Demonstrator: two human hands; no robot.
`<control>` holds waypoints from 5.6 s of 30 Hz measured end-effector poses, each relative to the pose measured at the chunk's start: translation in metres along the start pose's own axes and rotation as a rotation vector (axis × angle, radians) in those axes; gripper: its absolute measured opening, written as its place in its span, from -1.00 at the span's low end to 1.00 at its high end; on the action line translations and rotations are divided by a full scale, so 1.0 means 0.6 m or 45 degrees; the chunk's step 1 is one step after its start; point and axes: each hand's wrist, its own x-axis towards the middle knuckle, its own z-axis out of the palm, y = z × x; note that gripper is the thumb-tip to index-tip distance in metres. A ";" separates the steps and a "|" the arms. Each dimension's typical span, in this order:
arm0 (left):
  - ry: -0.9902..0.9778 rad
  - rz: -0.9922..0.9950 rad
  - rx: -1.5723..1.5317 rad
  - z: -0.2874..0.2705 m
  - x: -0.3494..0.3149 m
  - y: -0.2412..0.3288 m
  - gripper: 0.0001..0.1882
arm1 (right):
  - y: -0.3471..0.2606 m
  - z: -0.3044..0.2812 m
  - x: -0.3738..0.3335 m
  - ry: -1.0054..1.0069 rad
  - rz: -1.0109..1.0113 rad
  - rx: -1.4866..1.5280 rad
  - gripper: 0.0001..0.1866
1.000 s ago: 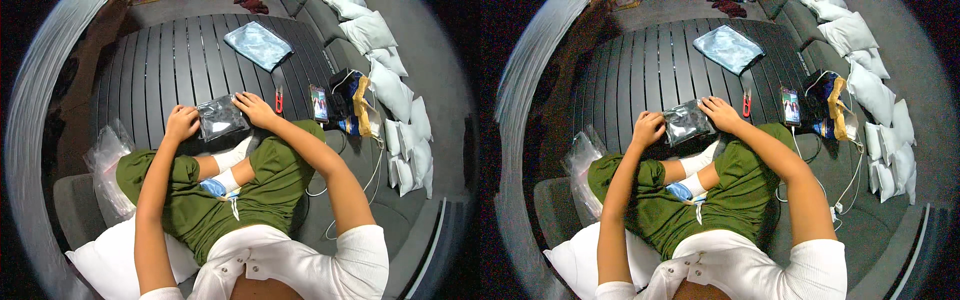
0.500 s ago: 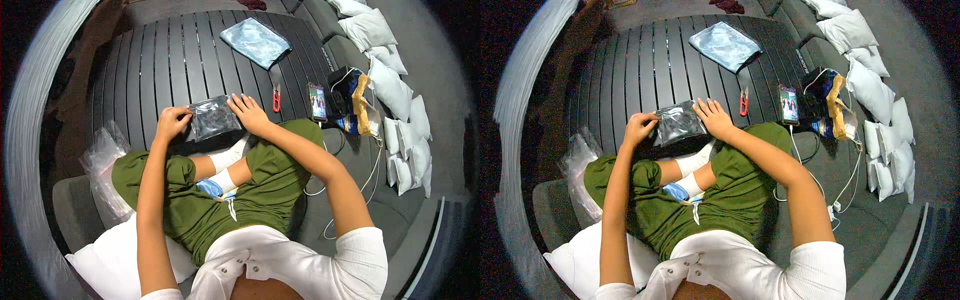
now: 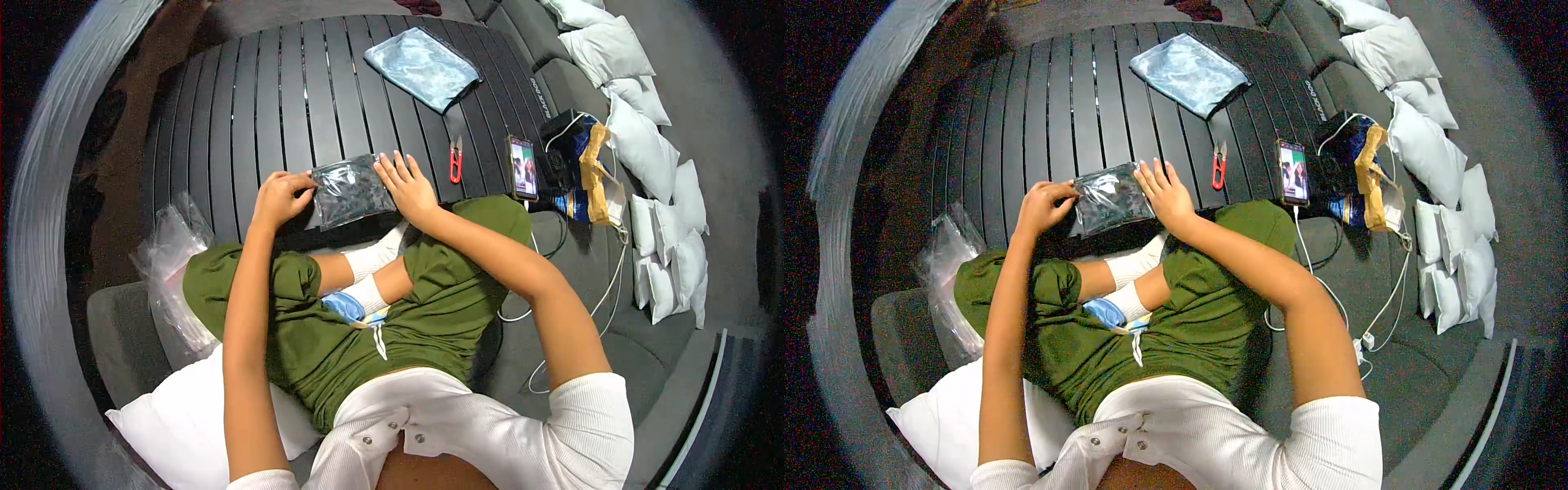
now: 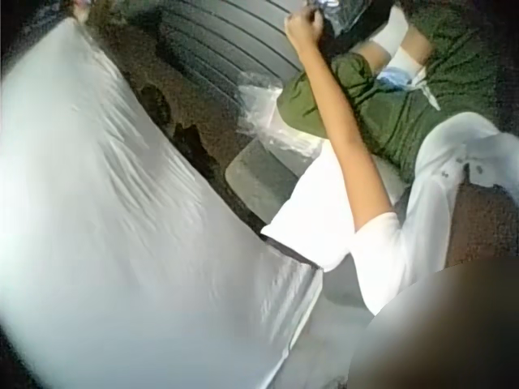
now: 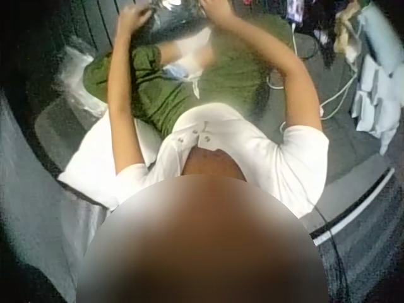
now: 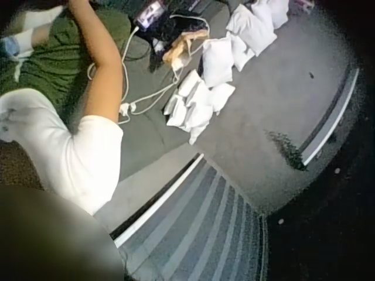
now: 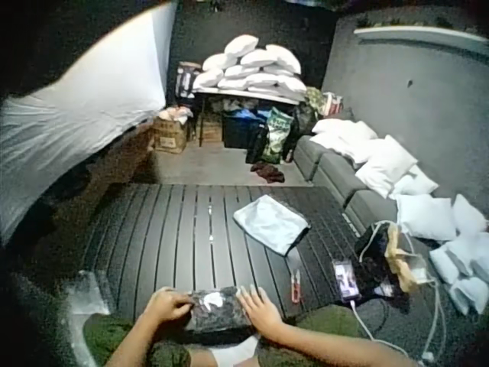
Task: Folding and inspecting textile items, such as neck gaiters, and placing them into plastic bags.
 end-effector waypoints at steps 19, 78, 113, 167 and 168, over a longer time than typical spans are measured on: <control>0.590 -0.469 0.024 0.024 -0.002 0.031 -0.76 | 0.039 -0.036 0.044 0.219 0.200 0.771 -0.48; 0.477 -1.116 -0.856 0.062 0.020 0.063 -0.66 | 0.007 0.032 0.062 0.227 0.909 1.425 -0.62; 0.307 -0.628 0.478 0.118 0.008 0.048 -0.49 | -0.082 -0.025 0.113 0.164 0.389 0.963 -0.45; 0.658 -0.883 0.274 0.081 0.039 -0.011 -0.61 | -0.186 -0.118 0.020 -0.031 0.447 0.952 -0.37; 0.643 -0.885 0.307 0.082 0.043 -0.012 -0.61 | -0.178 -0.111 0.035 -0.037 0.465 0.974 -0.38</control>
